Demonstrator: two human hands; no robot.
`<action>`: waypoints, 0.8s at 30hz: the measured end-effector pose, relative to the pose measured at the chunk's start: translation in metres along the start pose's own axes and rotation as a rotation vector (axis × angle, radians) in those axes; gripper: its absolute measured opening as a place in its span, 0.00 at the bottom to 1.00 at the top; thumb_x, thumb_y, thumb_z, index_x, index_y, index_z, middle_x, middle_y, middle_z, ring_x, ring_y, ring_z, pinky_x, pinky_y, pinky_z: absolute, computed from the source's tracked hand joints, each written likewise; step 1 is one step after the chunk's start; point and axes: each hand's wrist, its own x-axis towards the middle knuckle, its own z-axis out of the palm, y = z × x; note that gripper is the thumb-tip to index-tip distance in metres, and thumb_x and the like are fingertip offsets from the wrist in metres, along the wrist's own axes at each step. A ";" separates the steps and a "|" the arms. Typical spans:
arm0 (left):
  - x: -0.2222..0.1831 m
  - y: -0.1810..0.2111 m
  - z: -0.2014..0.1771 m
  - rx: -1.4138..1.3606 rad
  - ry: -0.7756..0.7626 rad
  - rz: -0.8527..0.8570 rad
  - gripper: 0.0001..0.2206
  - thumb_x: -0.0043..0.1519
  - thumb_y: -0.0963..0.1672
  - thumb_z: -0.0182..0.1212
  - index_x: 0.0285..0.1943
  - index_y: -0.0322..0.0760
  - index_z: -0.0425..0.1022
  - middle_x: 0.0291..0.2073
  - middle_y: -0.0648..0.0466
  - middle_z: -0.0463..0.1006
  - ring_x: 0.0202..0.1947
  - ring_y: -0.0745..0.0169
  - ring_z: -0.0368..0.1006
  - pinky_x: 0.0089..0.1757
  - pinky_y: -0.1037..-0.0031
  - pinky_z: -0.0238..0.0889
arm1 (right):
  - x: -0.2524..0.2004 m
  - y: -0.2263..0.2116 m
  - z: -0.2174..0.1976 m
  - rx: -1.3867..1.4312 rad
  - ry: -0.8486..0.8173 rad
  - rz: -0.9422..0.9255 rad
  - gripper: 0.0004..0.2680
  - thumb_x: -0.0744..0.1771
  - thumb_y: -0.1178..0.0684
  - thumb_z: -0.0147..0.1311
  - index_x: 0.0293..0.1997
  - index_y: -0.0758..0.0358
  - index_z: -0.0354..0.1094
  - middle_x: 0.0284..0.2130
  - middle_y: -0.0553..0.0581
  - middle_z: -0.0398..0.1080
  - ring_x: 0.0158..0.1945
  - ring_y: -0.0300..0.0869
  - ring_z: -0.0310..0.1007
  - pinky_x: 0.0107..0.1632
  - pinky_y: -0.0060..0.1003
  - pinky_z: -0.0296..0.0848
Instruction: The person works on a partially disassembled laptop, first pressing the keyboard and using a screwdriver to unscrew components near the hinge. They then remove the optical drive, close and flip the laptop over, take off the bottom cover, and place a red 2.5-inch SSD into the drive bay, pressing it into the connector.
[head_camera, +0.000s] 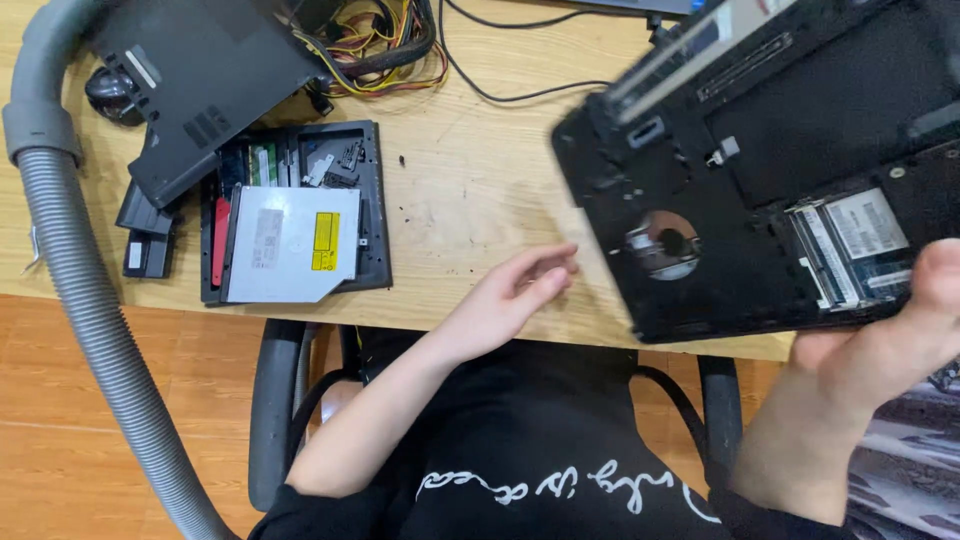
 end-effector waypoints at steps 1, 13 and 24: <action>0.004 -0.018 -0.001 -0.001 0.001 -0.002 0.22 0.71 0.47 0.52 0.73 0.31 0.63 0.58 0.51 0.77 0.57 0.63 0.74 0.58 0.72 0.67 | 0.001 0.004 0.000 0.000 -0.001 0.002 0.11 0.76 0.49 0.55 0.58 0.68 0.65 0.49 0.59 0.69 0.53 0.46 0.74 0.59 0.40 0.75; -0.018 0.020 -0.005 -0.583 0.568 0.195 0.22 0.69 0.49 0.55 0.68 0.34 0.61 0.50 0.47 0.78 0.48 0.60 0.77 0.47 0.68 0.73 | -0.054 0.081 -0.026 0.273 0.157 0.529 0.19 0.72 0.43 0.59 0.67 0.62 0.62 0.62 0.54 0.68 0.66 0.43 0.70 0.73 0.43 0.70; -0.072 0.015 -0.065 -0.219 0.721 -0.058 0.20 0.66 0.46 0.59 0.62 0.27 0.70 0.50 0.48 0.80 0.46 0.65 0.76 0.47 0.72 0.70 | -0.056 0.117 -0.128 -0.269 -0.141 0.633 0.19 0.76 0.43 0.46 0.69 0.72 0.68 0.55 0.59 0.68 0.58 0.39 0.68 0.61 0.31 0.67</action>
